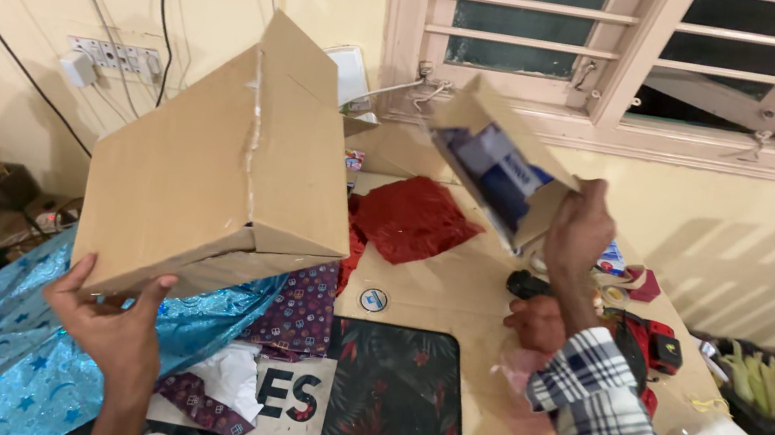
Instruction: The person assembles a small cardboard box on a table. They fold the flaps, tuck the tabs, and press the edges to form the box shape. The person then picks up a larger cardboard box and places it on the table.
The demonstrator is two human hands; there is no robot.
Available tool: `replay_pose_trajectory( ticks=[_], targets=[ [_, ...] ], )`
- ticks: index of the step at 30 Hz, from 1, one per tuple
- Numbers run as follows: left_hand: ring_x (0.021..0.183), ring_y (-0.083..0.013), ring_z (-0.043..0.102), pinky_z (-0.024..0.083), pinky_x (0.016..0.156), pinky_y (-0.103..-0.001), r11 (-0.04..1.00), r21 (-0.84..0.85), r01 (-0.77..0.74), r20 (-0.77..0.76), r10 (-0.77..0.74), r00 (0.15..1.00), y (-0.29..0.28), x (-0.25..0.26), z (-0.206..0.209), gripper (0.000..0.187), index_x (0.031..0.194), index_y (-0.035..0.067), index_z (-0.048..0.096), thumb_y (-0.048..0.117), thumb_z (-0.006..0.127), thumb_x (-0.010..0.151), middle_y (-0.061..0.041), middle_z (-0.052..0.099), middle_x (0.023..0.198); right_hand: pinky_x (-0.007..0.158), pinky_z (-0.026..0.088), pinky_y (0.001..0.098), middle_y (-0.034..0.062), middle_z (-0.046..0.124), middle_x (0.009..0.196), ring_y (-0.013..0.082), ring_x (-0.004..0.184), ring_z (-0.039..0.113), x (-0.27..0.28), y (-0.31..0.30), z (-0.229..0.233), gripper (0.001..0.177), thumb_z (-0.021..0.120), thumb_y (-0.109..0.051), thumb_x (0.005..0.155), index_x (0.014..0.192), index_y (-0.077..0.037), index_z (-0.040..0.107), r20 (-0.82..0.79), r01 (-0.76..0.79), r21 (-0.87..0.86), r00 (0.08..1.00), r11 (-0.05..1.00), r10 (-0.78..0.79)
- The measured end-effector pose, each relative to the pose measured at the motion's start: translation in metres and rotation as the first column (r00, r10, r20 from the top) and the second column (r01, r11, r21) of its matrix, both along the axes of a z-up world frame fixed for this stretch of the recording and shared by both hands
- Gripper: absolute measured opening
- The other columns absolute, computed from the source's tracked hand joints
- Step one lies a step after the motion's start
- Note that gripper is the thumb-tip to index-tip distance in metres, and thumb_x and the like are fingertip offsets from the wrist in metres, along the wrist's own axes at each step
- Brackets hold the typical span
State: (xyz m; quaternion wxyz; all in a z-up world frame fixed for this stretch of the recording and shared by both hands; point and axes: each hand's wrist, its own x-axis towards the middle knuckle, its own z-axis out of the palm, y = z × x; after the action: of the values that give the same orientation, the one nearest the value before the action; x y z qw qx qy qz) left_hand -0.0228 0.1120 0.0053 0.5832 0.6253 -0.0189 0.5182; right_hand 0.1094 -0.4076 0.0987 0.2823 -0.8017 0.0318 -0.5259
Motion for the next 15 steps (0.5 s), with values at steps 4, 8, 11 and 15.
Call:
replay_pose_trajectory(
  ticks=[4, 8, 11, 15],
  targets=[
    [0.139, -0.025, 0.053, 0.058, 0.111, -0.038, 0.998, -0.002, 0.061, 0.075, -0.061, 0.995, -0.003, -0.001, -0.005, 0.079, 0.143, 0.007, 0.034, -0.003, 0.092, 0.09, -0.015, 0.042, 0.151, 0.064, 0.053, 0.0455, 0.0237, 0.072, 0.105, 0.0319, 0.076, 0.07, -0.036, -0.021, 0.012, 0.016, 0.051, 0.004, 0.101, 0.115, 0.002, 0.057, 0.241, -0.146, -0.078, 0.957, 0.986, 0.16],
    [0.136, -0.0248, 0.052, 0.057, 0.112, -0.039, 0.997, 0.005, 0.077, 0.071, -0.078, 0.994, -0.005, -0.004, -0.01, 0.079, 0.146, 0.007, 0.035, -0.005, 0.092, 0.092, -0.015, 0.044, 0.151, 0.063, 0.05, 0.0408, 0.0202, 0.066, 0.089, 0.0242, 0.072, 0.065, -0.056, -0.048, 0.015, 0.004, 0.055, 0.001, 0.106, 0.11, 0.002, 0.055, 0.295, -0.104, 0.103, 0.953, 0.989, 0.07],
    [0.135, -0.0249, 0.053, 0.059, 0.11, -0.039, 0.997, 0.004, 0.079, 0.083, -0.079, 0.993, -0.007, -0.004, -0.008, 0.08, 0.145, 0.008, 0.036, -0.005, 0.092, 0.09, -0.015, 0.044, 0.151, 0.064, 0.048, 0.0389, 0.0164, 0.064, 0.08, 0.0224, 0.069, 0.061, -0.065, -0.064, 0.011, 0.007, 0.059, -0.002, 0.11, 0.107, 0.002, 0.056, 0.322, -0.024, 0.168, 0.946, 0.985, -0.032],
    [0.134, -0.0253, 0.054, 0.059, 0.11, -0.039, 0.998, -0.029, 0.057, 0.111, -0.053, 0.992, -0.011, -0.006, -0.001, 0.08, 0.145, 0.007, 0.036, -0.004, 0.094, 0.092, -0.014, 0.045, 0.151, 0.068, 0.05, 0.04, 0.0191, 0.068, 0.084, 0.0259, 0.073, 0.066, -0.076, -0.074, 0.006, 0.005, 0.059, -0.001, 0.109, 0.109, 0.004, 0.058, 0.27, 0.02, 0.213, 0.96, 0.977, -0.079]
  ],
)
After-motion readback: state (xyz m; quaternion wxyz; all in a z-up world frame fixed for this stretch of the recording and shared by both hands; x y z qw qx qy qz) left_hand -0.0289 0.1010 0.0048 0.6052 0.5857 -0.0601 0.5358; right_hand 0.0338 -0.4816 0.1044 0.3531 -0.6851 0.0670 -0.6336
